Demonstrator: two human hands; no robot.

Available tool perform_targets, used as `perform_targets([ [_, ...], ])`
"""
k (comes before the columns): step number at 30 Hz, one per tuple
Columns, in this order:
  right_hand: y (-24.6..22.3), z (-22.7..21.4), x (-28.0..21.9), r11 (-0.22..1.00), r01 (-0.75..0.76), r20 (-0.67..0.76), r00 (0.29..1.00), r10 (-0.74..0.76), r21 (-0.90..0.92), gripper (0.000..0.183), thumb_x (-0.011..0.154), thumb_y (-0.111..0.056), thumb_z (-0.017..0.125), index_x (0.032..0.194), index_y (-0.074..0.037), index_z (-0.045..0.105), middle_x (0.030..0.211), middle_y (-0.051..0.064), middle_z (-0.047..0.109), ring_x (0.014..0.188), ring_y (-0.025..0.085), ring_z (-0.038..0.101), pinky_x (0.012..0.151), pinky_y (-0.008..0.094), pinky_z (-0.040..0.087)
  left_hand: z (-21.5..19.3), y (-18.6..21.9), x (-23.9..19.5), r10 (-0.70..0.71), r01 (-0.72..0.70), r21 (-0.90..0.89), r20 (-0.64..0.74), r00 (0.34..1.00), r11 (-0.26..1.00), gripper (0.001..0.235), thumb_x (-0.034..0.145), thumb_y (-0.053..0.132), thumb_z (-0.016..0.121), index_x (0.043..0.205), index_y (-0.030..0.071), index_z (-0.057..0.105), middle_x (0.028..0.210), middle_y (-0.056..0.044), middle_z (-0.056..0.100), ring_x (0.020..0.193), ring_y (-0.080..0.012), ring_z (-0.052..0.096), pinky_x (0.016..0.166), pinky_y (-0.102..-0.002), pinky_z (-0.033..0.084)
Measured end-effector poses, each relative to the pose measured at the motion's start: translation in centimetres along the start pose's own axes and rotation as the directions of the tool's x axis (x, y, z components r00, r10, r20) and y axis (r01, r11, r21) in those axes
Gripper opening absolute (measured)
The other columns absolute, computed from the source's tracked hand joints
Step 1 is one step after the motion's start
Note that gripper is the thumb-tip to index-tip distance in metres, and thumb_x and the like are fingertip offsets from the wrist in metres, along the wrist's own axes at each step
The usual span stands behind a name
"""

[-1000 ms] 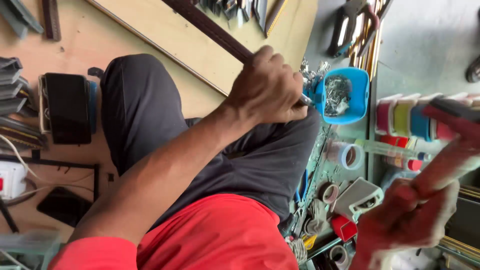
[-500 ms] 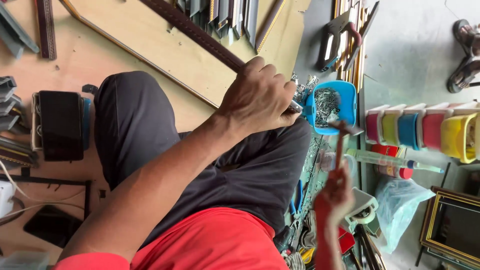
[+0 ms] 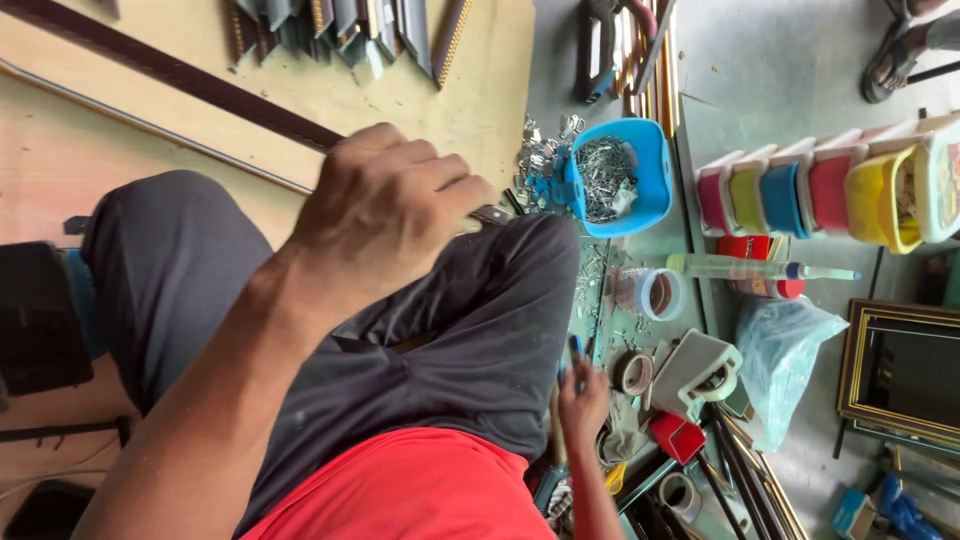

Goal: The person sits on the floor and assembles a picture frame by hand. They pick up frame pieces, insert small metal fasteners into the ends, and use a hammer to tap them in place. The person repeats this process for multiple frame pieces, occasionally moving completed sections aside.

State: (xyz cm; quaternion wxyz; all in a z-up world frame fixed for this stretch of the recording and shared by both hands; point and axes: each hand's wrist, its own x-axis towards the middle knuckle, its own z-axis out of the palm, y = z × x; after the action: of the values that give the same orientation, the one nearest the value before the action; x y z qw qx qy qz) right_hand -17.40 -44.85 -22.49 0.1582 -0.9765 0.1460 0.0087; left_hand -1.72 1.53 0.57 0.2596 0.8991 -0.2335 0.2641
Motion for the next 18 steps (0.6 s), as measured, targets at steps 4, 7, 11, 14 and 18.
perform_targets([
  [4, -2.3, -1.4, 10.8, 0.932, 0.359, -0.202, 0.91, -0.361, -0.047, 0.012, 0.096, -0.013, 0.07, 0.105, -0.005, 0.073, 0.093, 0.017, 0.07, 0.085, 0.034, 0.067, 0.077, 0.045, 0.053, -1.0, 0.4, 0.9, -0.064, 0.064, -0.003, 0.053, 0.997, 0.998, 0.007, 0.089, 0.011, 0.073, 0.093, 0.016, 0.077, 0.08, 0.0, 0.072, 0.076, -0.0181, 0.07, 0.074, -0.035, 0.051],
  [7, -6.4, -2.7, 19.1, 0.827, 0.561, -0.254, 0.798, -0.547, -0.021, 0.007, 0.097, -0.009, 0.071, 0.103, -0.006, 0.07, 0.093, 0.014, 0.07, 0.085, 0.035, 0.067, 0.075, 0.045, 0.052, -1.1, 0.6, 1.3, -0.095, 0.095, -0.001, 0.092, 0.991, 0.995, 0.008, 0.086, 0.013, 0.074, 0.092, 0.017, 0.077, 0.079, 0.0, 0.072, 0.076, -0.019, 0.07, 0.074, -0.036, 0.05],
  [11, -10.5, -1.3, 27.2, 0.772, 0.634, -0.171, 0.757, -0.631, -0.043, 0.017, 0.092, -0.007, 0.072, 0.109, -0.01, 0.074, 0.094, 0.01, 0.071, 0.089, 0.035, 0.068, 0.077, 0.047, 0.051, -1.3, 1.0, 1.3, -0.128, 0.126, 0.028, 0.159, 0.979, 0.992, 0.018, 0.086, 0.012, 0.072, 0.098, 0.023, 0.08, 0.08, 0.0, 0.072, 0.077, -0.0188, 0.07, 0.076, -0.036, 0.051],
  [14, -13.2, -0.6, 28.7, 0.734, 0.671, 0.008, 0.739, -0.674, -0.103, 0.035, 0.077, -0.013, 0.079, 0.111, -0.007, 0.075, 0.097, 0.014, 0.07, 0.092, 0.039, 0.064, 0.079, 0.049, 0.05, -1.5, 1.3, 1.6, -0.142, 0.14, 0.024, 0.207, 0.968, 0.99, 0.028, 0.09, 0.01, 0.07, 0.106, 0.03, 0.081, 0.081, -0.001, 0.071, 0.076, -0.0192, 0.069, 0.079, -0.037, 0.051],
  [18, -8.0, 3.3, 32.1, 0.697, 0.698, 0.031, 0.71, -0.704, -0.163, 0.044, 0.074, -0.002, 0.071, 0.118, -0.006, 0.074, 0.112, 0.016, 0.07, 0.105, 0.039, 0.064, 0.088, 0.047, 0.05, -0.6, 1.2, 1.8, -0.186, 0.179, 0.05, 0.257, 0.948, 0.983, 0.023, 0.089, 0.007, 0.067, 0.1, 0.023, 0.08, 0.084, -0.004, 0.073, 0.08, -0.021, 0.07, 0.082, -0.04, 0.05],
])
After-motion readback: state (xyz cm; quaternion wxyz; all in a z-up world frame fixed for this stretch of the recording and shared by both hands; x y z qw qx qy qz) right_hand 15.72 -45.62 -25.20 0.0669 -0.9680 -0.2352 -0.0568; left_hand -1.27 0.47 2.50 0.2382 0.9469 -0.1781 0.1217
